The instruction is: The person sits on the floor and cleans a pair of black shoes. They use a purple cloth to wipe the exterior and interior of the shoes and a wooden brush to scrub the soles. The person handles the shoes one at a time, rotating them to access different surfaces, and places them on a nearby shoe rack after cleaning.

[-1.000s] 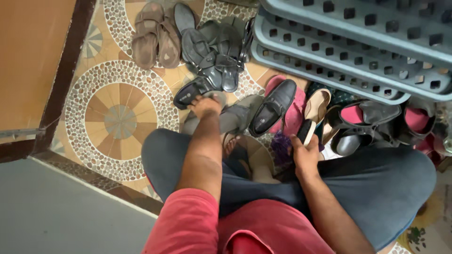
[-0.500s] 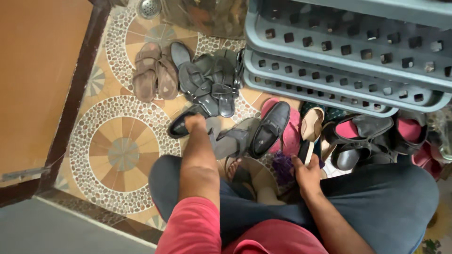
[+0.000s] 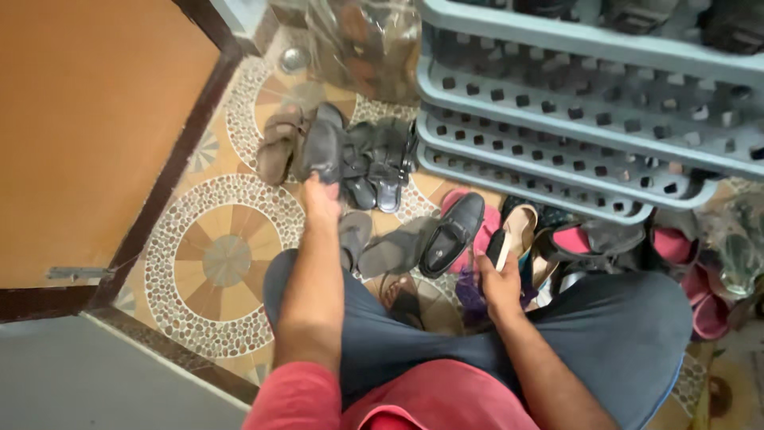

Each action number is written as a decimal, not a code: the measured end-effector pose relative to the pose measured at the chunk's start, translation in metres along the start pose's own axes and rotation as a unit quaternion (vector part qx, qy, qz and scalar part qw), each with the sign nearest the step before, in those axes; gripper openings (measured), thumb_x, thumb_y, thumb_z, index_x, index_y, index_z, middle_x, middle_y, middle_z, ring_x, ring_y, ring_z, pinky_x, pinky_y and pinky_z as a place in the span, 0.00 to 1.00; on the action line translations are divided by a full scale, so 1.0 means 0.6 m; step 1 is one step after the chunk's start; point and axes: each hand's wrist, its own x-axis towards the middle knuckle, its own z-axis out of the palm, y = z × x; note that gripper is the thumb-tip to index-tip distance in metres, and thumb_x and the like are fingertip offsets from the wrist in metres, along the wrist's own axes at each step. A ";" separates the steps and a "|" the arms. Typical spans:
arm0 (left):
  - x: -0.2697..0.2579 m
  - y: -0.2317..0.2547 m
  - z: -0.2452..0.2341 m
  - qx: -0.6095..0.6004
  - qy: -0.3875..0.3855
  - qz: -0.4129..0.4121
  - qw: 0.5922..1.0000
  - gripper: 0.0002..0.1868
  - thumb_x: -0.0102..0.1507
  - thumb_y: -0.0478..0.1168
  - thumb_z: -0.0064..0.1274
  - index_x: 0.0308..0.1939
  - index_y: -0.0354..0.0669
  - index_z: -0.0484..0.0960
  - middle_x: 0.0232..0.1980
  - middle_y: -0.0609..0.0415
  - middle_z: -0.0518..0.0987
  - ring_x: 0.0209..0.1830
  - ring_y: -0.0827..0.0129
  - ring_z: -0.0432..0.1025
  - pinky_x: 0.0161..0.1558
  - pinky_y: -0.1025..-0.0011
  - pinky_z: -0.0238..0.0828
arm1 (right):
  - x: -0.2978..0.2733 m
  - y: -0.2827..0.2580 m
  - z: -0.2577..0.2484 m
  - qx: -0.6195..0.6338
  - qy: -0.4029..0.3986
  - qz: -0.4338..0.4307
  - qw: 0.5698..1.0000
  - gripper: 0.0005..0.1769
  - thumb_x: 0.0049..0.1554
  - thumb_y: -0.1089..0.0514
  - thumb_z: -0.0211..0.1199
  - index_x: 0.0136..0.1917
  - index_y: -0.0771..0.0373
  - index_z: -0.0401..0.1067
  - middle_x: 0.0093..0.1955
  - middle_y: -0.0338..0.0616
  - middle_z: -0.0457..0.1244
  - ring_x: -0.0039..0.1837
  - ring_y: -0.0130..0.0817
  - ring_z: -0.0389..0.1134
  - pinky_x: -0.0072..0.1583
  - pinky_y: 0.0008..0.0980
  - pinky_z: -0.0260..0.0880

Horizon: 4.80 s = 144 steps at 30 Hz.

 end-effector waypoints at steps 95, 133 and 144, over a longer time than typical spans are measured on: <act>-0.657 -0.116 0.242 0.579 -0.452 0.584 0.346 0.19 0.63 0.46 0.59 0.53 0.44 0.75 0.51 0.45 0.74 0.55 0.54 0.70 0.60 0.59 0.69 | -0.197 -0.406 -0.017 -0.395 -0.234 -0.657 0.598 0.32 0.41 0.65 0.65 0.60 0.50 0.77 0.68 0.51 0.64 0.69 0.53 0.60 0.68 0.56 0.56; -0.670 -0.090 0.247 0.567 -0.559 0.405 0.449 0.25 0.61 0.50 0.58 0.61 0.49 0.77 0.58 0.45 0.79 0.58 0.52 0.73 0.60 0.57 0.69 | -0.203 -0.391 0.000 -0.385 -0.210 -0.665 0.604 0.28 0.43 0.63 0.67 0.58 0.50 0.79 0.67 0.50 0.64 0.66 0.50 0.63 0.67 0.53 0.56; -0.668 -0.115 0.241 0.564 -0.546 0.451 0.423 0.29 0.60 0.51 0.60 0.64 0.46 0.76 0.62 0.43 0.77 0.63 0.50 0.71 0.64 0.57 0.67 | -0.227 -0.369 0.006 -0.399 -0.192 -0.651 0.617 0.30 0.43 0.60 0.65 0.61 0.49 0.77 0.69 0.52 0.63 0.68 0.52 0.63 0.67 0.55 0.57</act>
